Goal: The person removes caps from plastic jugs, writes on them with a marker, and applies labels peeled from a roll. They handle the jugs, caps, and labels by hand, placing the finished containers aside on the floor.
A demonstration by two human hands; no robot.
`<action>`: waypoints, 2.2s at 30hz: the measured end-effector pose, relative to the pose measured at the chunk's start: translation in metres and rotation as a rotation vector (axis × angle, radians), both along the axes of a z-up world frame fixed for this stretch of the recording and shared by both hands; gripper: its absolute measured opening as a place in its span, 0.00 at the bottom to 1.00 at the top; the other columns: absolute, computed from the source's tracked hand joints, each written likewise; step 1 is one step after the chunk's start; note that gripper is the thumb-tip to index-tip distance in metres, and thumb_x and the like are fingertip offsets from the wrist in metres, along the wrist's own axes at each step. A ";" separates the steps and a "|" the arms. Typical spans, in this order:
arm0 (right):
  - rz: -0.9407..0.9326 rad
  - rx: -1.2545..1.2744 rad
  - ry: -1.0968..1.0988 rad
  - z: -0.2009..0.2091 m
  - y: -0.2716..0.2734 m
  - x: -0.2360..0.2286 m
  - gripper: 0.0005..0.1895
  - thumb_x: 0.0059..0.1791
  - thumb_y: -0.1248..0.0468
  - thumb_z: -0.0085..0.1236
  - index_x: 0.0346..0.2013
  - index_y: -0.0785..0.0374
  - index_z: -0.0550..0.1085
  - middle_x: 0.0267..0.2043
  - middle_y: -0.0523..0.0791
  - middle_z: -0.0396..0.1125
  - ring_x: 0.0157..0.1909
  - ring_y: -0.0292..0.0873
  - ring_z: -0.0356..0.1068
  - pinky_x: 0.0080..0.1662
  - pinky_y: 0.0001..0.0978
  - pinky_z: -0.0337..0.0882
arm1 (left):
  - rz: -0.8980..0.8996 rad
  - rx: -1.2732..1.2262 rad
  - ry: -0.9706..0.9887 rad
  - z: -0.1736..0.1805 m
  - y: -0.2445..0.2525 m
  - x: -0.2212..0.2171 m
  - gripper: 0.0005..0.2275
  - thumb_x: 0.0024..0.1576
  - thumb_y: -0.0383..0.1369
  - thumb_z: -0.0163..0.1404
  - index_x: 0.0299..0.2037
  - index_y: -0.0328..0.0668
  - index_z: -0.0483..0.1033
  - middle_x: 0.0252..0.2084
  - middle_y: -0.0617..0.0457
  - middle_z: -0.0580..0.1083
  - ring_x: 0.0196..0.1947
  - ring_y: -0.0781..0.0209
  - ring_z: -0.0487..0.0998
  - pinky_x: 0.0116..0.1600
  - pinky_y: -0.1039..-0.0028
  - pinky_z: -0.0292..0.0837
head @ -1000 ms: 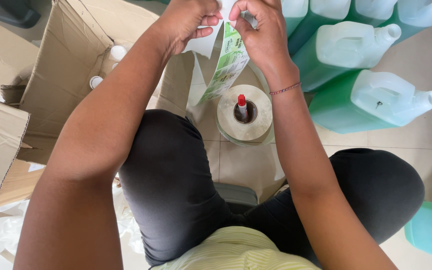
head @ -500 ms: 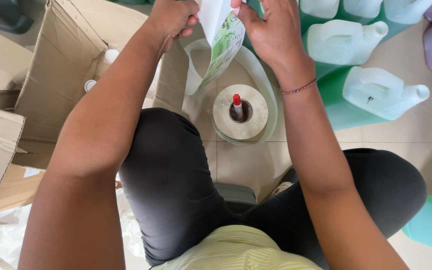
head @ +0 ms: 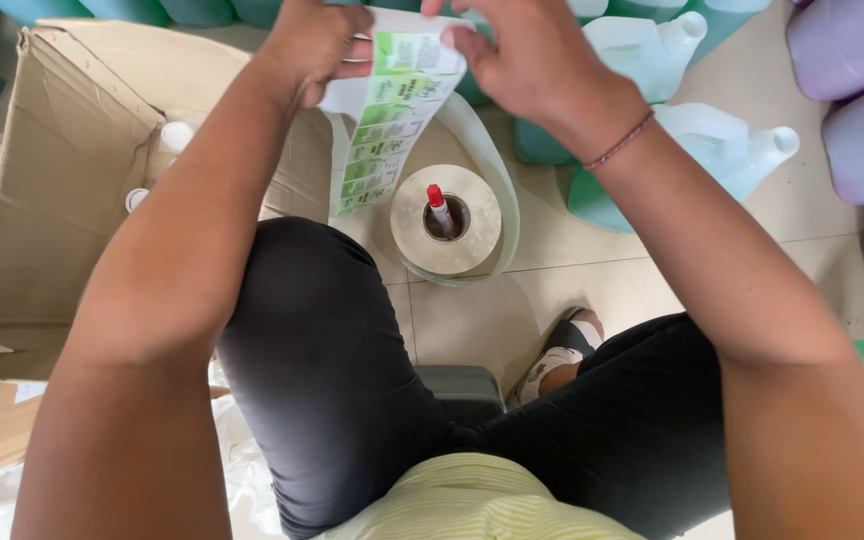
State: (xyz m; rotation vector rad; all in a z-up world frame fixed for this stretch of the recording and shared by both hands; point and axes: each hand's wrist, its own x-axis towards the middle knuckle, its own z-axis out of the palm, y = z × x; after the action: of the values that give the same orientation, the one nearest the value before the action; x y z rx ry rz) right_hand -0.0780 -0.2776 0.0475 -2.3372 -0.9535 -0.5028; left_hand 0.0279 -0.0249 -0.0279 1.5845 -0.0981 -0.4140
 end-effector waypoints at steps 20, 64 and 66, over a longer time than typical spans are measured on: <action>-0.151 -0.049 0.163 0.023 -0.100 -0.073 0.17 0.50 0.66 0.68 0.52 0.62 0.73 0.49 0.47 0.67 0.53 0.50 0.70 0.54 0.41 0.71 | -0.584 -0.227 0.192 0.056 -0.146 -0.063 0.24 0.59 0.29 0.54 0.67 0.48 0.64 0.48 0.55 0.81 0.42 0.66 0.80 0.49 0.70 0.80; -0.173 0.000 0.184 0.019 -0.109 -0.072 0.07 0.55 0.74 0.66 0.43 0.64 0.75 0.55 0.46 0.66 0.52 0.44 0.73 0.51 0.32 0.75 | -0.581 -0.387 0.170 0.043 -0.158 -0.060 0.19 0.60 0.25 0.55 0.62 0.41 0.68 0.44 0.52 0.76 0.45 0.67 0.80 0.54 0.74 0.80; -0.167 -0.013 0.191 0.021 -0.106 -0.073 0.07 0.54 0.75 0.64 0.42 0.64 0.74 0.53 0.45 0.67 0.53 0.45 0.73 0.53 0.32 0.76 | -0.570 -0.351 0.148 0.038 -0.157 -0.056 0.18 0.60 0.25 0.55 0.61 0.41 0.69 0.43 0.53 0.75 0.43 0.67 0.79 0.54 0.73 0.81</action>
State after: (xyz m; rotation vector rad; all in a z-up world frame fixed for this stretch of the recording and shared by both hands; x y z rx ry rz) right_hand -0.1509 -0.3840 0.0687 -2.4372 -0.6798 -0.3313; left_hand -0.0284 -0.1816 0.0098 1.1567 -0.4890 -0.9044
